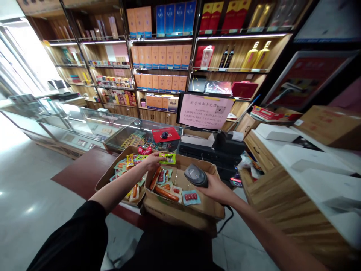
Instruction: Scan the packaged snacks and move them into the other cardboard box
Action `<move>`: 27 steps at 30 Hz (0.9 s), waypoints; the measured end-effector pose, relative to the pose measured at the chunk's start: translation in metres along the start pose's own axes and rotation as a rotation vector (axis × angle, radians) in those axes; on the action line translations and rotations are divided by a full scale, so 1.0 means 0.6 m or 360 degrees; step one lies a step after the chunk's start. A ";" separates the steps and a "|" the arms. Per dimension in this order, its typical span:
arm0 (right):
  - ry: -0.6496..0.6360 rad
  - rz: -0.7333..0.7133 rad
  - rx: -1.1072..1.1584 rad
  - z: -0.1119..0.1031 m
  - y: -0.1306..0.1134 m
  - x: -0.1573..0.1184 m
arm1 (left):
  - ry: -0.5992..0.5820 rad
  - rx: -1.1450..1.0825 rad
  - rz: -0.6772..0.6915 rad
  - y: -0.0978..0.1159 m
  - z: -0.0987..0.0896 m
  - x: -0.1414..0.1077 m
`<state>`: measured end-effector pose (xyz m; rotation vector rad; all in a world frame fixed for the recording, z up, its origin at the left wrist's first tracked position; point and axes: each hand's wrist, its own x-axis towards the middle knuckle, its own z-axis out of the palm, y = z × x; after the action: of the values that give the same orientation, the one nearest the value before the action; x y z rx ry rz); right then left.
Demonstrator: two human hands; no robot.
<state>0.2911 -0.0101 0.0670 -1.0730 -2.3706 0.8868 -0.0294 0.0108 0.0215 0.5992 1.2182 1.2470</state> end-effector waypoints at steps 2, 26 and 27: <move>-0.0019 -0.0027 0.0023 0.003 0.010 0.006 | 0.0090 -0.0003 0.0040 0.014 -0.043 -0.011; 0.0074 0.0093 -0.0047 -0.021 0.032 -0.028 | -0.0191 0.0402 0.0027 -0.030 0.008 -0.057; 0.0089 0.0094 -0.0043 -0.024 0.034 -0.036 | -0.0263 0.0452 0.0017 -0.044 0.030 -0.048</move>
<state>0.3237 -0.0104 0.0615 -1.1685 -2.3225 0.8358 0.0010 -0.0185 0.0144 0.8995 1.2617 1.0180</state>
